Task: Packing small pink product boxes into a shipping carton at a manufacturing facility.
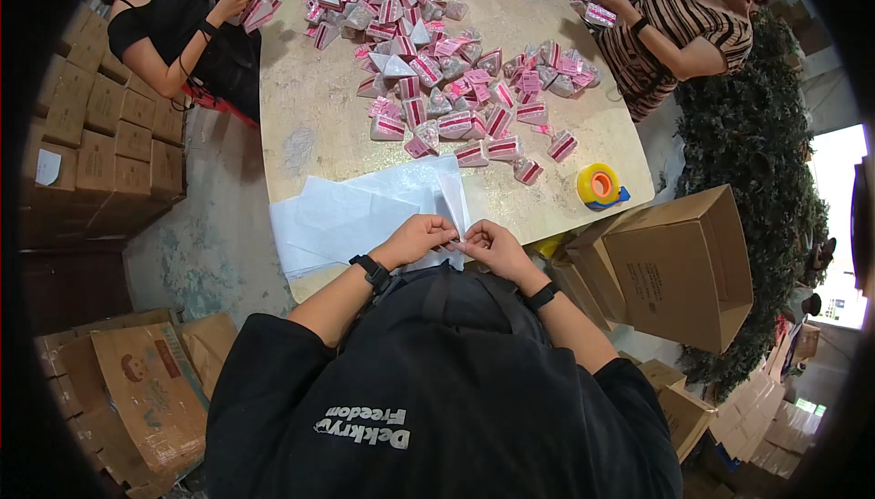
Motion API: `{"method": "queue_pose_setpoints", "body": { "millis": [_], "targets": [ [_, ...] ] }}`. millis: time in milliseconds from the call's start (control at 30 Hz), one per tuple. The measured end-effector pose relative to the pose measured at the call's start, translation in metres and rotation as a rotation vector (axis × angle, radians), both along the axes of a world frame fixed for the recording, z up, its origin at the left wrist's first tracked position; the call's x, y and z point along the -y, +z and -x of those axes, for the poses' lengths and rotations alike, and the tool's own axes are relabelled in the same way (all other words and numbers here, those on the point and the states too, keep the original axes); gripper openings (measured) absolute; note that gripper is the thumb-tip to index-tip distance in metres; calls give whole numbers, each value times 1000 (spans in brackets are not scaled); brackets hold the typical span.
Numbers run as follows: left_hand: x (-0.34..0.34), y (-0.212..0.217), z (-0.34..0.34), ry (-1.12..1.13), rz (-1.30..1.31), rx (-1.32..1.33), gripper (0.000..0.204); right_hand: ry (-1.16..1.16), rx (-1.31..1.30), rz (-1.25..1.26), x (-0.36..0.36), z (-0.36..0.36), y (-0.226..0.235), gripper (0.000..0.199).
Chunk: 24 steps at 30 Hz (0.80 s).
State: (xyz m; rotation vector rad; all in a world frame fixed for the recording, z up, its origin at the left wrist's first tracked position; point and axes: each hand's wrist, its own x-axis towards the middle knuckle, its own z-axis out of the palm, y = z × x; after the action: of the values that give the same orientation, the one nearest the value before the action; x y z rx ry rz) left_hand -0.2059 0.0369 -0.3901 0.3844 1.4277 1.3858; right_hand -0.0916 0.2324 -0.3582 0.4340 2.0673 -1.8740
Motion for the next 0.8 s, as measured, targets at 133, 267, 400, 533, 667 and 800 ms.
{"method": "queue_pose_setpoints", "body": {
  "millis": [133,267,400,533,667,800],
  "targets": [
    [-4,6,1,4,-8,2,16,10,-31,-9,-1,-1,2,28],
    [-6,11,0,18,-22,3,14,1,-38,-19,0,-1,-1,30],
    [-4,9,1,7,-11,-12,15,6,-32,-44,1,-2,-4,30],
    [-3,7,-1,9,-19,-1,13,8,-34,-49,1,-3,-1,30],
    [-2,7,-2,13,-25,15,14,14,-30,-49,2,-3,2,29],
    [-2,5,-2,28,-24,31,15,13,-35,-22,2,-4,1,29]
  ]
}}
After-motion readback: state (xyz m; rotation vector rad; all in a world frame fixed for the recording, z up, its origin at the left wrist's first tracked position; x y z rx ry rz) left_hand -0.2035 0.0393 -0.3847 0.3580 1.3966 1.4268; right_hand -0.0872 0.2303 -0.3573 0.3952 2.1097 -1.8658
